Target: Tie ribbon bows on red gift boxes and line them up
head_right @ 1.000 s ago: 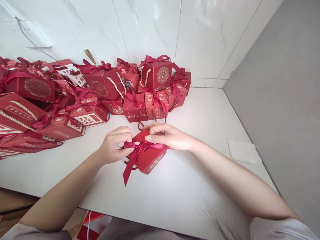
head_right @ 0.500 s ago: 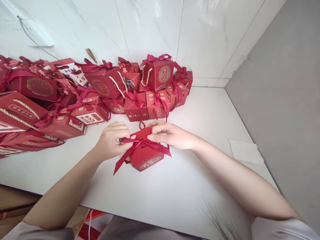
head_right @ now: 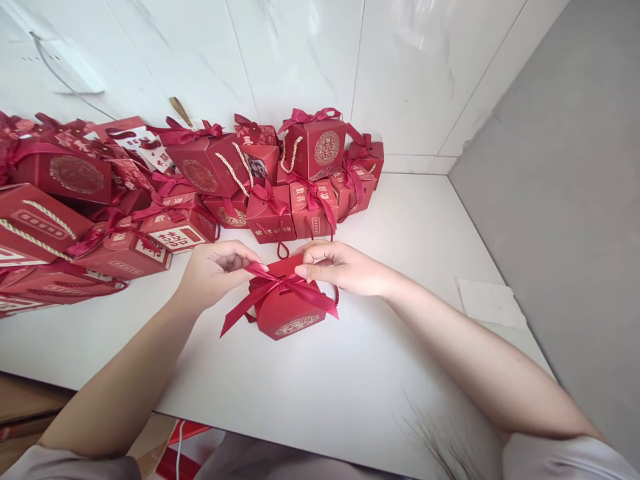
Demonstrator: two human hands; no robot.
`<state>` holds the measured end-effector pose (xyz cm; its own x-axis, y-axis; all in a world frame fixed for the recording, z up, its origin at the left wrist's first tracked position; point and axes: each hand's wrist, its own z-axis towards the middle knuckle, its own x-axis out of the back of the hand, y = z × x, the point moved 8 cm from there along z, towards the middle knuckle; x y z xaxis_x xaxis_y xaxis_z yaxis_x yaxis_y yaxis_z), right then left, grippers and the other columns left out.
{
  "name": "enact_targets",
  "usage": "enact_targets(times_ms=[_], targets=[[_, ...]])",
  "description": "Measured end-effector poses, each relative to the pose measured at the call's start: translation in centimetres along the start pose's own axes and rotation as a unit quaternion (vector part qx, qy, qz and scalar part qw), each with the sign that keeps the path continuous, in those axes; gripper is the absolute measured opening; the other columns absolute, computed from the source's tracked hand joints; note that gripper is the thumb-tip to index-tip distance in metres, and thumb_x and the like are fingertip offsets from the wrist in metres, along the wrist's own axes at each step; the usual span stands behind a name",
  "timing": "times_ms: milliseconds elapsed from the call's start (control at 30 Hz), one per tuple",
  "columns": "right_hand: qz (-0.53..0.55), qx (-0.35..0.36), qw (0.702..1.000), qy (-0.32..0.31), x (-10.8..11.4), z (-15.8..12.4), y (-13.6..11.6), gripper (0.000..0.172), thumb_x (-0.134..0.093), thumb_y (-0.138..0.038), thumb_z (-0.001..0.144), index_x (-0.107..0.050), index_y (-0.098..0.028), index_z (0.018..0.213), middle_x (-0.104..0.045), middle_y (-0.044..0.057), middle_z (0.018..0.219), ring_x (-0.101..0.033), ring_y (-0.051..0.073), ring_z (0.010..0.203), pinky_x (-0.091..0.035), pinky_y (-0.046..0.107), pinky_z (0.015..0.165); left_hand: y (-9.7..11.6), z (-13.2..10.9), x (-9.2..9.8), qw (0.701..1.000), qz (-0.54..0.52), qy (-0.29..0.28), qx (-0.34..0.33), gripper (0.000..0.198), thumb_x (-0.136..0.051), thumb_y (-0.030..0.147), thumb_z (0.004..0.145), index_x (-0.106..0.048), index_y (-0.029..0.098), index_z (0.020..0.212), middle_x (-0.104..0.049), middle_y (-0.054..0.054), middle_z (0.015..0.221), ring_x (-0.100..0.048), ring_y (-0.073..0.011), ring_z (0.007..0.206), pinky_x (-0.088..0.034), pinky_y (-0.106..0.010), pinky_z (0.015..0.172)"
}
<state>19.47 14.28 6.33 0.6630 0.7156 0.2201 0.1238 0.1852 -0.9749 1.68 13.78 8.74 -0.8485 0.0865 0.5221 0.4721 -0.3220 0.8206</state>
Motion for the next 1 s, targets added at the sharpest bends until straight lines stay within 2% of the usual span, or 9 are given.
enact_targets(times_ms=[100, 167, 200, 333, 500, 600, 733, 867, 1000], targets=[[-0.002, -0.001, 1.0, 0.0, 0.0, 0.0, 0.0, 0.04, -0.06, -0.05, 0.093, -0.059, -0.018, 0.069, -0.059, 0.003, 0.087, -0.058, 0.019, 0.095, -0.046, 0.032, 0.086, -0.7, -0.2, -0.5, 0.993, -0.07, -0.046, 0.079, 0.018, -0.076, 0.021, 0.071, -0.071, 0.018, 0.088, -0.065, 0.001, 0.063, -0.046, -0.0071, 0.044, -0.034, -0.02, 0.039], [0.001, -0.004, 1.0, -0.002, 0.0, 0.0, 0.0, 0.039, -0.06, -0.049, 0.094, -0.059, -0.018, 0.07, -0.058, 0.003, 0.085, -0.057, 0.019, 0.095, -0.046, 0.032, 0.085, -0.9, -0.3, -0.6, 0.988, -0.098, -0.059, 0.108, 0.023, -0.076, 0.019, 0.069, -0.067, 0.019, 0.09, -0.068, 0.001, 0.07, -0.044, -0.0051, 0.042, -0.032, -0.018, 0.036], [0.004, -0.005, 1.0, -0.003, -0.1, 0.0, 0.0, 0.038, -0.06, -0.048, 0.094, -0.059, -0.018, 0.07, -0.058, 0.003, 0.085, -0.057, 0.019, 0.095, -0.046, 0.032, 0.084, -1.1, -0.3, -0.7, 0.985, -0.103, -0.063, 0.121, 0.021, -0.076, 0.019, 0.069, -0.067, 0.019, 0.089, -0.066, 0.002, 0.068, -0.04, -0.0042, 0.04, -0.029, -0.018, 0.035], [0.01, 0.0, 1.0, -0.005, -0.1, 0.1, 0.2, 0.036, -0.06, -0.046, 0.094, -0.06, -0.018, 0.072, -0.06, 0.004, 0.092, -0.058, 0.019, 0.095, -0.046, 0.032, 0.084, -2.0, -0.6, -0.9, 0.971, -0.125, -0.1, 0.176, 0.017, -0.076, 0.031, 0.075, -0.071, 0.015, 0.08, -0.049, 0.005, 0.05, -0.029, -0.0025, 0.038, -0.018, -0.018, 0.036], [0.011, 0.002, 1.0, -0.011, -0.2, 0.1, 0.5, 0.036, -0.061, -0.047, 0.094, -0.061, -0.017, 0.073, -0.061, 0.005, 0.097, -0.057, 0.019, 0.092, -0.046, 0.031, 0.078, -2.7, -1.7, -2.4, 0.916, -0.209, -0.234, 0.252, 0.027, -0.068, 0.039, 0.084, -0.075, 0.014, 0.091, -0.032, 0.008, 0.042, -0.02, -0.0024, 0.036, -0.013, -0.019, 0.039], [0.007, 0.005, 1.0, -0.019, -0.3, 0.1, 0.5, 0.037, -0.06, -0.047, 0.094, -0.061, -0.017, 0.073, -0.061, 0.004, 0.094, -0.056, 0.019, 0.093, -0.045, 0.031, 0.08, -2.7, -1.9, -2.6, 0.903, -0.228, -0.264, 0.253, 0.032, -0.061, 0.041, 0.089, -0.076, 0.014, 0.083, -0.032, 0.007, 0.038, -0.021, -0.003, 0.034, -0.012, -0.021, 0.038], [0.004, 0.008, 1.0, -0.022, -0.5, 0.0, 0.3, 0.036, -0.06, -0.046, 0.095, -0.059, -0.017, 0.072, -0.062, 0.005, 0.098, -0.056, 0.018, 0.094, -0.043, 0.031, 0.083, -2.4, -1.7, -2.7, 0.911, -0.212, -0.273, 0.224, 0.044, -0.059, 0.044, 0.091, -0.07, 0.011, 0.063, -0.03, 0.006, 0.036, -0.021, -0.0028, 0.035, -0.013, -0.023, 0.041], [0.001, 0.005, 1.0, -0.024, -0.6, 0.0, 0.2, 0.036, -0.06, -0.045, 0.095, -0.057, -0.018, 0.071, -0.062, 0.005, 0.099, -0.055, 0.018, 0.092, -0.043, 0.031, 0.081, -2.0, -1.7, -2.8, 0.916, -0.197, -0.281, 0.21, 0.044, -0.062, 0.05, 0.088, -0.066, 0.013, 0.067, -0.033, 0.007, 0.036, -0.02, -0.0026, 0.035, -0.014, -0.022, 0.042], [-0.005, 0.006, 1.0, -0.024, -0.6, 0.0, 0.1, 0.037, -0.06, -0.048, 0.094, -0.059, -0.018, 0.073, -0.062, 0.005, 0.099, -0.056, 0.02, 0.097, -0.044, 0.032, 0.082, -1.9, -2.0, -2.8, 0.911, -0.167, -0.307, 0.219, 0.037, -0.064, 0.047, 0.088, -0.065, 0.014, 0.073, -0.033, 0.009, 0.033, -0.019, -0.0027, 0.033, -0.014, -0.022, 0.042]])
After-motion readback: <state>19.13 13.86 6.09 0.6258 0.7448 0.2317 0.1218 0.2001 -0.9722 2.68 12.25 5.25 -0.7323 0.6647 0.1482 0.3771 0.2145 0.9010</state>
